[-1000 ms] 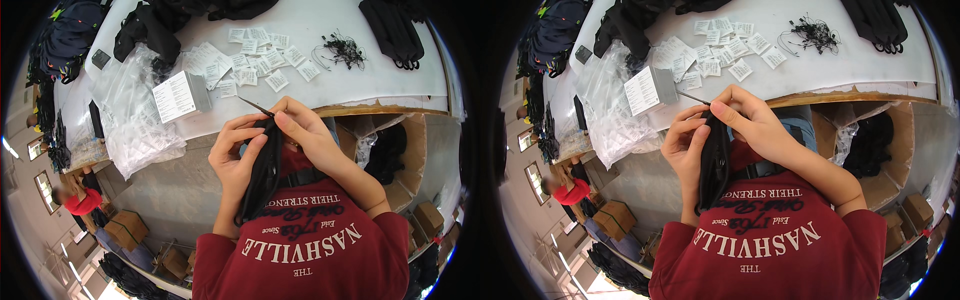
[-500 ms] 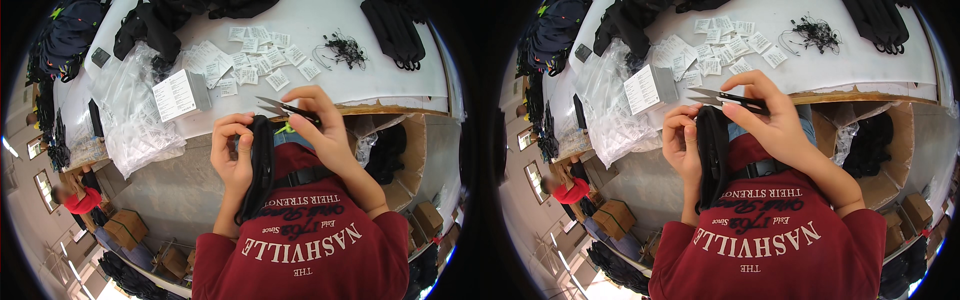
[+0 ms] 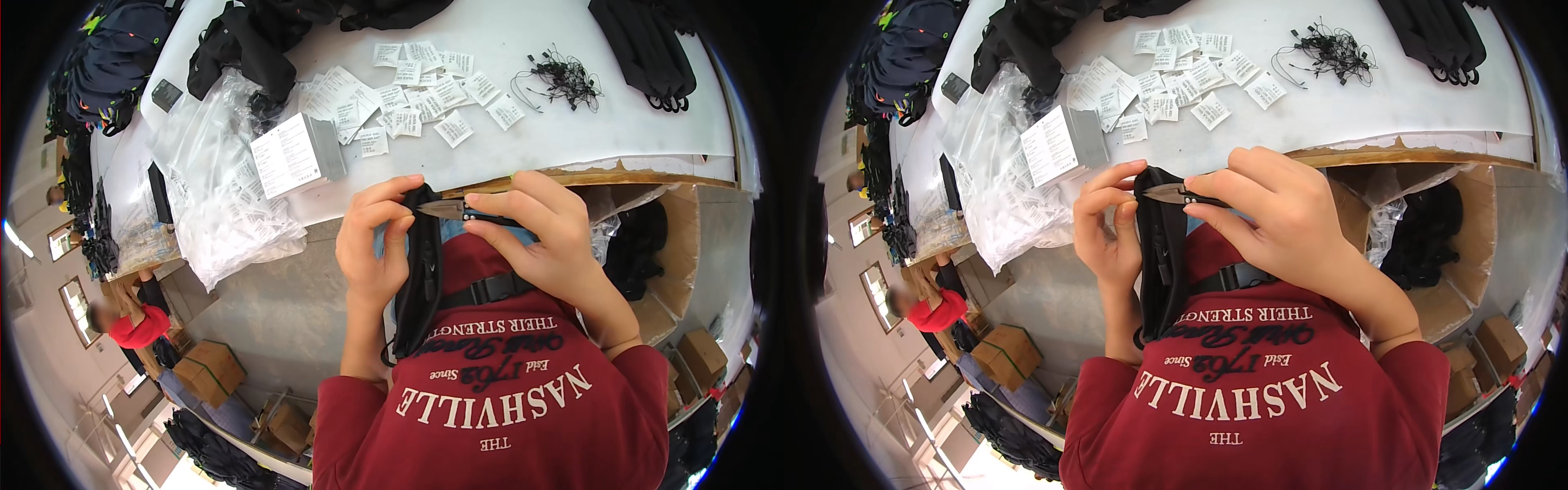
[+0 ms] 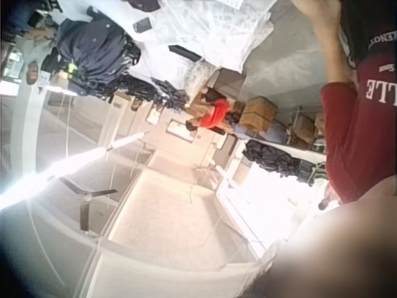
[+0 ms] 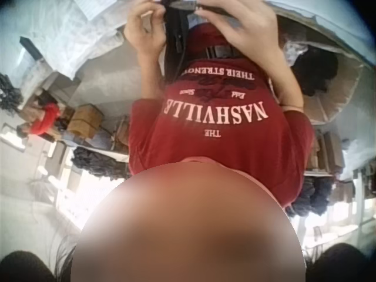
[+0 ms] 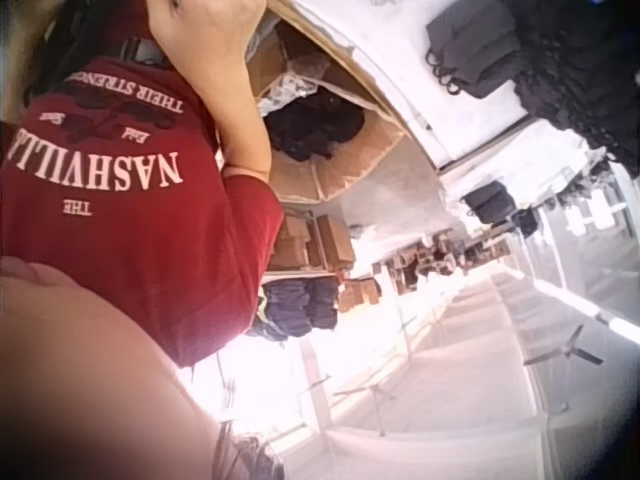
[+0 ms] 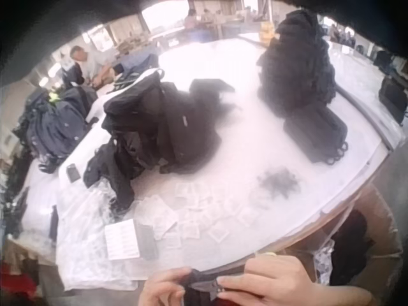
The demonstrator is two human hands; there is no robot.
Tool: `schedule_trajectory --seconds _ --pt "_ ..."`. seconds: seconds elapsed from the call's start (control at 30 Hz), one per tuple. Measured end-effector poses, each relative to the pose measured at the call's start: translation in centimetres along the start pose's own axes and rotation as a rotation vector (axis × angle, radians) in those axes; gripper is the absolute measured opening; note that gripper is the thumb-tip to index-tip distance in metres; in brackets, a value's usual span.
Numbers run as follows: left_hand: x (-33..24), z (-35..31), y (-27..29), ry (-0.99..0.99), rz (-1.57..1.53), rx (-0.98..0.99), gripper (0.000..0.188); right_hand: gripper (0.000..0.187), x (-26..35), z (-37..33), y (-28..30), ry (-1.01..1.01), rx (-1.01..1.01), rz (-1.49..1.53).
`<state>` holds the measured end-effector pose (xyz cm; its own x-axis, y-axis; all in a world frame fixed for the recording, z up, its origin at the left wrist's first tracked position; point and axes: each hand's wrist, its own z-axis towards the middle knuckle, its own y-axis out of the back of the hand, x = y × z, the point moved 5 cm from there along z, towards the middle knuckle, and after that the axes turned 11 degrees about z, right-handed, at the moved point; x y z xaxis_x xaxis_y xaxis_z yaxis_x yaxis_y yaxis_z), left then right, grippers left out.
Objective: The recorder is inspecting black zipper pouches, checking the interior, and attaching labels or tags using scissors and small plastic fasteners.
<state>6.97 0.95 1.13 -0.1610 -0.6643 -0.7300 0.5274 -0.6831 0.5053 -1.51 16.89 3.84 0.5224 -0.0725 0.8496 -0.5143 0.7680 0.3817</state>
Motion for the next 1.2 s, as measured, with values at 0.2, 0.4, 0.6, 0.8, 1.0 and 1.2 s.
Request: schedule_trajectory --seconds 0.2,0.4,0.6,0.8,1.0,1.2 --pt "0.3 0.9 0.6 0.032 0.074 0.077 0.011 0.022 0.1 0.1 -0.5 0.040 -0.004 -0.031" --pt "0.3 1.3 0.7 0.041 0.076 0.115 0.009 0.024 0.1 0.1 -0.8 0.022 0.004 -0.058" --pt "0.3 1.0 0.8 0.097 0.069 0.140 0.008 0.021 0.2 0.1 -1.1 0.064 0.005 -0.105" --pt "0.8 0.5 0.9 0.171 -0.029 0.096 0.007 0.021 0.6 0.5 -1.2 0.087 0.030 -0.135" --pt "1.2 0.1 0.9 0.234 -0.097 0.084 0.010 0.020 0.5 0.5 -1.0 0.055 0.041 -0.112" --pt "0.9 0.5 0.8 0.226 -0.143 0.066 0.012 0.024 0.4 0.6 -0.7 0.042 0.010 -0.067"
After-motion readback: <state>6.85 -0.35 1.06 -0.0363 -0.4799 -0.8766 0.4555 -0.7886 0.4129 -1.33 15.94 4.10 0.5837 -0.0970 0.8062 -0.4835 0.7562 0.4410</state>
